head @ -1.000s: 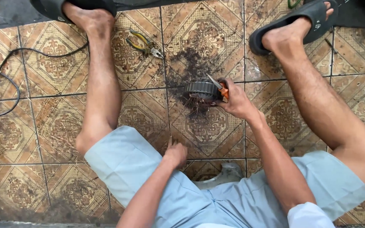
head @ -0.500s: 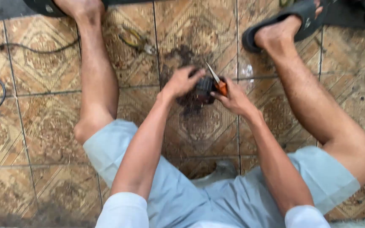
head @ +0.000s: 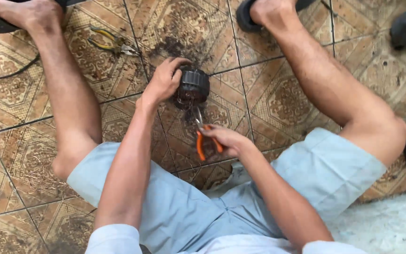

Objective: Extracting copper wire from a motor stator using wire cutters while sitting on the floor.

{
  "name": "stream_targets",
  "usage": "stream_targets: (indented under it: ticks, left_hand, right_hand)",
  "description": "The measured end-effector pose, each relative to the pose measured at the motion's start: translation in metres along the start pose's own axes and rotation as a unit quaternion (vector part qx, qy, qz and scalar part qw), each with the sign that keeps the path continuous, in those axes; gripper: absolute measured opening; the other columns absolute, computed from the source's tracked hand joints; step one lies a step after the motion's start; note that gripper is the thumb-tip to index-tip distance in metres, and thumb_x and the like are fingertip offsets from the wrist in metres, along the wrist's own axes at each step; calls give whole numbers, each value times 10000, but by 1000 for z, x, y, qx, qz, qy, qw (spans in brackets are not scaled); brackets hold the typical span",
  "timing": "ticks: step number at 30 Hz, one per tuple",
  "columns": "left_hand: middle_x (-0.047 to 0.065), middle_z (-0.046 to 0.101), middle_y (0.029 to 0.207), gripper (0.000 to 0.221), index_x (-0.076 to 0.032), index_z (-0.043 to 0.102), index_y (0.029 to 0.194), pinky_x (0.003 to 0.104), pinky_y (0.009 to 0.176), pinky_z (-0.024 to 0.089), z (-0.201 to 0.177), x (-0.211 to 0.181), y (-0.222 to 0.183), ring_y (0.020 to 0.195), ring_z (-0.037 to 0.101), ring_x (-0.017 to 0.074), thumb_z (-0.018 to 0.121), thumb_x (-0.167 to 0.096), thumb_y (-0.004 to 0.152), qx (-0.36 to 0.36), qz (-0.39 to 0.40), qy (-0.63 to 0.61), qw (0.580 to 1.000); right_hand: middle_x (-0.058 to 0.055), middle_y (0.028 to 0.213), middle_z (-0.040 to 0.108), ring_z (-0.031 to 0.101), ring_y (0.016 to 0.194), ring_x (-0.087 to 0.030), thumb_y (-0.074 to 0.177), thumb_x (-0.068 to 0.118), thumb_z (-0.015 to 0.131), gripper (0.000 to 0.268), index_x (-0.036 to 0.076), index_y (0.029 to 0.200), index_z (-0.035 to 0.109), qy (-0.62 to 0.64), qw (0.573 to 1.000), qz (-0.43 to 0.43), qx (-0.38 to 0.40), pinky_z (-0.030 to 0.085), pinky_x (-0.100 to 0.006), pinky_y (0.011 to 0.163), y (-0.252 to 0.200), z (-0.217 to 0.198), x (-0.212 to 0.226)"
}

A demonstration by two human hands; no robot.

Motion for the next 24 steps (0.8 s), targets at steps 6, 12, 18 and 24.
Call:
stream_targets:
  ticks: [6, 12, 18, 24]
  left_hand:
    - [314, 682, 1126, 378, -26, 666, 1239, 560, 1045, 449, 11, 7, 6, 1125, 637, 450, 451, -296, 1084, -28, -66, 26, 997]
    - [235, 636, 1038, 564, -110, 667, 1080, 612, 897, 527, 34, 22, 8, 1046, 639, 500, 379, -595, 1075, 15, -127, 92, 988]
    - [197, 628, 1039, 614, -109, 660, 1082, 613, 860, 545, 39, 22, 7, 1039, 641, 477, 350, -639, 1066, 18, -142, 124, 982]
    - [247, 633, 814, 763, 5, 677, 875, 539, 748, 573, 35, -12, 2, 847, 686, 427, 681, -758, 859, -59, -97, 59, 992]
  right_hand:
    - [-255, 1187, 663, 685, 1066, -517, 962, 309, 706, 421, 135, 1291, 511, 76, 997, 27, 6, 374, -910, 834, 55, 16, 31]
    - [-179, 1061, 717, 715, 1038, -425, 970, 311, 639, 299, 108, 1185, 593, 99, 995, 34, 10, 437, -835, 910, 68, 16, 42]
    - [-141, 973, 668, 707, 973, -402, 965, 274, 670, 308, 78, 1175, 559, 104, 994, 26, 13, 397, -872, 918, 114, 1, 33]
    - [-230, 519, 611, 641, 374, -354, 913, 46, 511, 490, -87, 1378, 428, -134, 968, -196, -81, 523, -471, 302, 100, 18, 43]
Point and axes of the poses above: each hand's wrist, its own y-axis towards the middle knuckle, its own z-axis out of the palm, x = y × z, the point moved 8 cm from there along y, towards the middle knuckle
